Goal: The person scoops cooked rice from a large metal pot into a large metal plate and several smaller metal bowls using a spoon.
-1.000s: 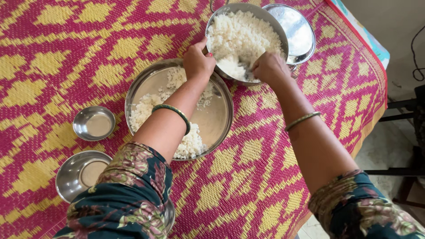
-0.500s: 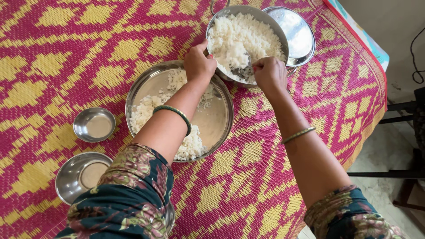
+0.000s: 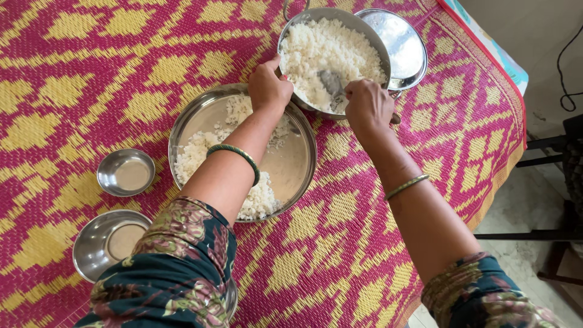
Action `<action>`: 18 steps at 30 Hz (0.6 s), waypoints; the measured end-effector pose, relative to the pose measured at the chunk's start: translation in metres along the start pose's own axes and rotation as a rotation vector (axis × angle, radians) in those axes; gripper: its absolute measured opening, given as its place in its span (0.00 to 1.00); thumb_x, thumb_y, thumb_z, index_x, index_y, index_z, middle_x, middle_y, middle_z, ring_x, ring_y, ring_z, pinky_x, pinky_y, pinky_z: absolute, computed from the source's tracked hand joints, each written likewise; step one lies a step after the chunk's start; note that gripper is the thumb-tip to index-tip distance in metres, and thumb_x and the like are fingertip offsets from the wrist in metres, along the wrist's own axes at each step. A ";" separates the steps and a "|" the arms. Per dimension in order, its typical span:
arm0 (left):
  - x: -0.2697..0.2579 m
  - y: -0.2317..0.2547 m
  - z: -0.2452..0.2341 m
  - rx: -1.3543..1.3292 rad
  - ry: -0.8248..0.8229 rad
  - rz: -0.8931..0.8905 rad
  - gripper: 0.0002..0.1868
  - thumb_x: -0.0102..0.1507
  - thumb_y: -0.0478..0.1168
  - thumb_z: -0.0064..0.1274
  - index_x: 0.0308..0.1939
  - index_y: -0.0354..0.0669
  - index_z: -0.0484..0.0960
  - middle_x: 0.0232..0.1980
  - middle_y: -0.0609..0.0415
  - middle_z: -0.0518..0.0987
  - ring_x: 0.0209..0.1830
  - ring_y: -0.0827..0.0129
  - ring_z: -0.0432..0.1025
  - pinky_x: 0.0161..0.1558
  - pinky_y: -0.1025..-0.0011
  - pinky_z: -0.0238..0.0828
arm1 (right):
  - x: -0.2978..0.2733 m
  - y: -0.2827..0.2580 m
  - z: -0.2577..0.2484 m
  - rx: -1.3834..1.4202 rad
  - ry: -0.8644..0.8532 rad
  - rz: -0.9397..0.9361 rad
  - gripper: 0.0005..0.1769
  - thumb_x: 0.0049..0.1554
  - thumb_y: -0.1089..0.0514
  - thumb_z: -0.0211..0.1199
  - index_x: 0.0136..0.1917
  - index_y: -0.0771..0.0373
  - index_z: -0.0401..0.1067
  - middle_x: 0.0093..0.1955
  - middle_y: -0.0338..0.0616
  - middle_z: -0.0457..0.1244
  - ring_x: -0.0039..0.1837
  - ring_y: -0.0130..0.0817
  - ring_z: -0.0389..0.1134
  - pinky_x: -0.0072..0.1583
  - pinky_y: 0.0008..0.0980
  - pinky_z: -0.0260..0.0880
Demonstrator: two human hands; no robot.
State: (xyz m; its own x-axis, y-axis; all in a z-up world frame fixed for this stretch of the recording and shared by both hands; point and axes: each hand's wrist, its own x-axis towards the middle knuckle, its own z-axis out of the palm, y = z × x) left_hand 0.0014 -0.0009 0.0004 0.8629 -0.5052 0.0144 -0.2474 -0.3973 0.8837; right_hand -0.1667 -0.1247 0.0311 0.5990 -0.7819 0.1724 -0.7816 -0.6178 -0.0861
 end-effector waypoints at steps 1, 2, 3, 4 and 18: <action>0.000 0.000 0.000 -0.009 0.007 -0.002 0.26 0.57 0.31 0.54 0.62 0.43 0.78 0.52 0.39 0.82 0.51 0.52 0.78 0.57 0.62 0.72 | 0.000 0.002 0.001 -0.007 0.066 -0.047 0.07 0.60 0.64 0.60 0.43 0.58 0.78 0.39 0.46 0.69 0.35 0.34 0.64 0.36 0.38 0.63; 0.001 0.001 0.001 -0.019 0.014 -0.003 0.26 0.57 0.31 0.55 0.61 0.43 0.78 0.52 0.39 0.82 0.51 0.51 0.77 0.57 0.62 0.71 | 0.002 0.004 0.000 -0.008 0.066 -0.047 0.07 0.60 0.64 0.60 0.43 0.58 0.78 0.39 0.46 0.69 0.35 0.34 0.64 0.36 0.38 0.63; 0.001 0.000 0.000 -0.018 0.015 -0.004 0.26 0.57 0.31 0.55 0.61 0.43 0.78 0.52 0.39 0.82 0.51 0.51 0.77 0.57 0.62 0.71 | 0.004 0.006 -0.002 -0.058 0.031 -0.037 0.08 0.59 0.67 0.59 0.41 0.61 0.78 0.39 0.47 0.68 0.35 0.34 0.65 0.36 0.37 0.64; 0.000 0.000 0.000 -0.027 0.022 0.012 0.27 0.57 0.30 0.54 0.61 0.42 0.78 0.52 0.39 0.81 0.52 0.51 0.77 0.56 0.62 0.72 | 0.005 0.006 -0.002 -0.107 -0.004 -0.028 0.09 0.59 0.69 0.57 0.40 0.63 0.77 0.39 0.48 0.68 0.35 0.34 0.65 0.37 0.36 0.64; 0.004 -0.010 0.007 0.001 0.049 0.046 0.26 0.56 0.31 0.55 0.60 0.43 0.79 0.51 0.38 0.82 0.52 0.48 0.76 0.57 0.60 0.70 | 0.001 -0.002 -0.026 0.189 -0.130 0.184 0.07 0.58 0.58 0.66 0.50 0.53 0.82 0.46 0.44 0.72 0.41 0.31 0.70 0.43 0.35 0.68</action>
State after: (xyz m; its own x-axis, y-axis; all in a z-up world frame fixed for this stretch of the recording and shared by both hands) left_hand 0.0043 -0.0043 -0.0119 0.8711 -0.4849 0.0778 -0.2876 -0.3754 0.8811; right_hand -0.1694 -0.1218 0.0565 0.4773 -0.8787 0.0113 -0.8400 -0.4600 -0.2877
